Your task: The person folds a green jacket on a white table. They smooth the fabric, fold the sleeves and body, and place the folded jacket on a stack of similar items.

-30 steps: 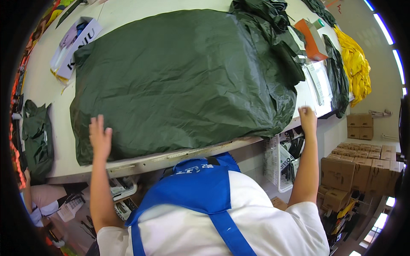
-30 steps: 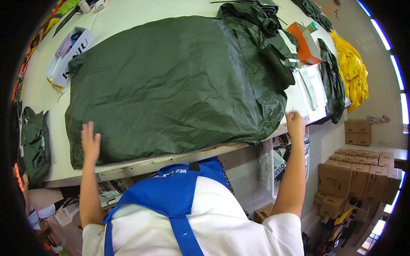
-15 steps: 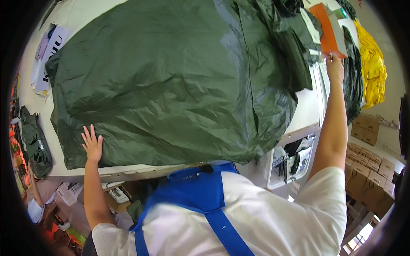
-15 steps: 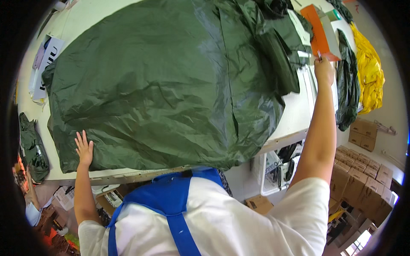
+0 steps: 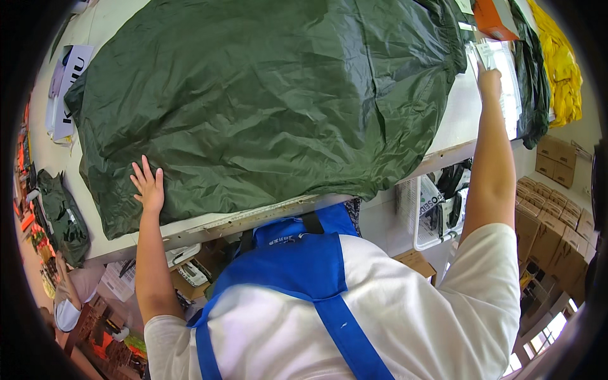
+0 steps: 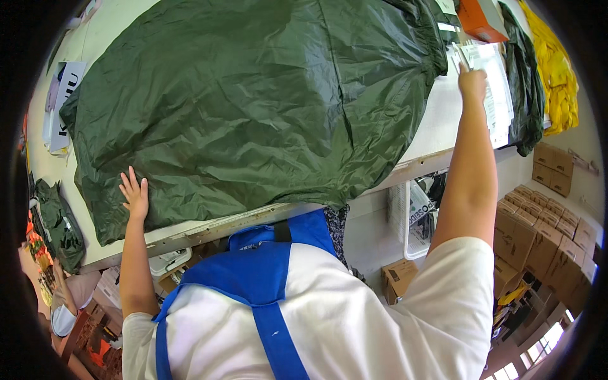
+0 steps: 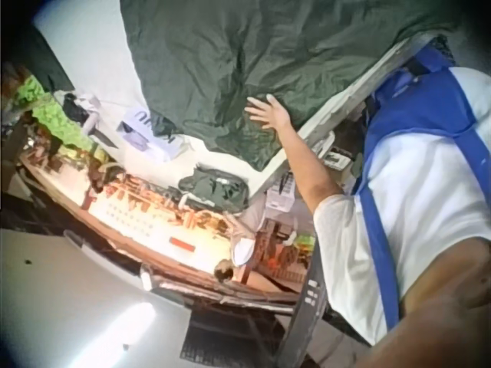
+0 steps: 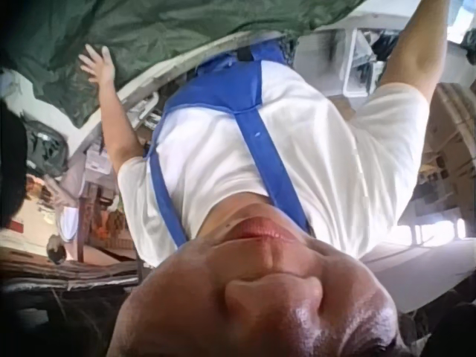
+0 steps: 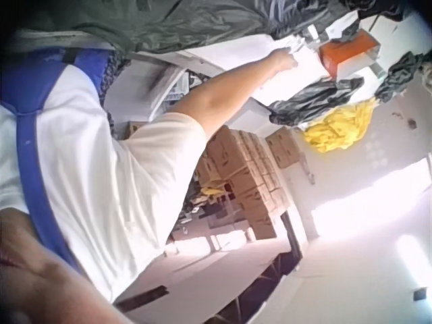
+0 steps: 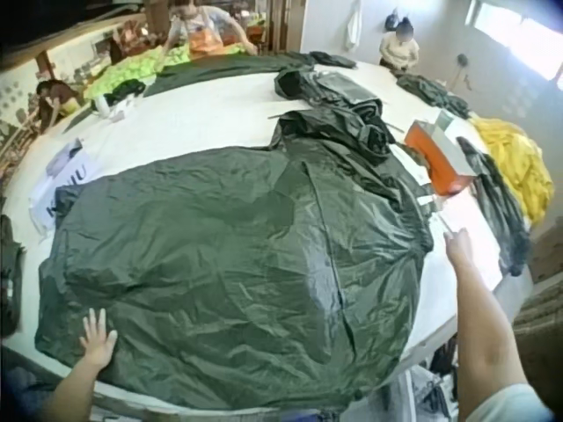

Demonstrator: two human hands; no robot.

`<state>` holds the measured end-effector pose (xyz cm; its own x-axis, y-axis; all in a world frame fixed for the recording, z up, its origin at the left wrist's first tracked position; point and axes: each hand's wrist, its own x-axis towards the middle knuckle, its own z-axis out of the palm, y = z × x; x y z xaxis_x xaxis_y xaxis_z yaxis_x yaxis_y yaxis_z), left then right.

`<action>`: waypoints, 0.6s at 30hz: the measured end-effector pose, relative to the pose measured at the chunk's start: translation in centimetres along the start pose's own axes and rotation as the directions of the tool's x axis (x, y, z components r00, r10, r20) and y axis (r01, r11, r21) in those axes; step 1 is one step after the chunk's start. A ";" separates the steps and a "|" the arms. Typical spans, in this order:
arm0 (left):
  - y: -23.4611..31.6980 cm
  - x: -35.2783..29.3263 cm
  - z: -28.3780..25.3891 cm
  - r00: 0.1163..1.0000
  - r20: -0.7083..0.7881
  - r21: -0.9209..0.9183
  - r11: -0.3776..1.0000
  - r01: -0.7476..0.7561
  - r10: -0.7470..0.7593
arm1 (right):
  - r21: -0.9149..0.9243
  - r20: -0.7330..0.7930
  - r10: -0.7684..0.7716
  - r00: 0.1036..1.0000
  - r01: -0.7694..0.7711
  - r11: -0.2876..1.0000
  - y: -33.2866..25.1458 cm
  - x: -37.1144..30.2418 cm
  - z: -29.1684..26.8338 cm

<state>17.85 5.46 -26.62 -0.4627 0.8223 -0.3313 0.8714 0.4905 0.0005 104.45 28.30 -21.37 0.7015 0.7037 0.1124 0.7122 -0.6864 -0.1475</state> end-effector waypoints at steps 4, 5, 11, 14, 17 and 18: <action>2.4 -1.7 -1.4 0.988 -0.097 -0.010 0.993 -0.118 0.117 | 0.280 0.192 -0.159 0.968 0.101 0.955 4.0 -7.1 3.3; 3.1 -2.2 -1.3 0.931 -0.240 -0.030 0.957 -0.290 0.275 | 0.257 0.085 -0.260 0.962 0.231 0.939 4.1 -9.5 2.3; 19.9 -18.9 -2.8 0.348 -0.027 -0.742 0.215 -0.635 0.937 | 0.847 0.511 0.036 0.859 -0.511 0.147 3.7 -30.7 -1.9; 25.3 -22.7 1.5 0.446 -0.016 -0.661 0.325 -0.676 0.895 | 0.686 0.693 -0.227 0.684 -0.723 -0.084 4.1 -33.7 -2.3; 28.7 -23.8 0.1 0.513 -0.202 -0.428 0.396 -0.812 0.834 | 0.677 0.632 -0.305 0.713 -0.699 -0.231 0.8 -33.9 -5.7; 29.6 -23.8 -0.7 0.510 -0.161 -0.402 0.416 -0.815 0.845 | 0.683 0.571 -0.358 0.739 -0.669 -0.291 -0.6 -34.1 -7.8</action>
<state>54.50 0.61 -18.08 0.4738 0.8804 -0.0169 0.6743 -0.3504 0.6500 80.28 3.32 -17.42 0.2481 0.8704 -0.4253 -0.6953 -0.1458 -0.7038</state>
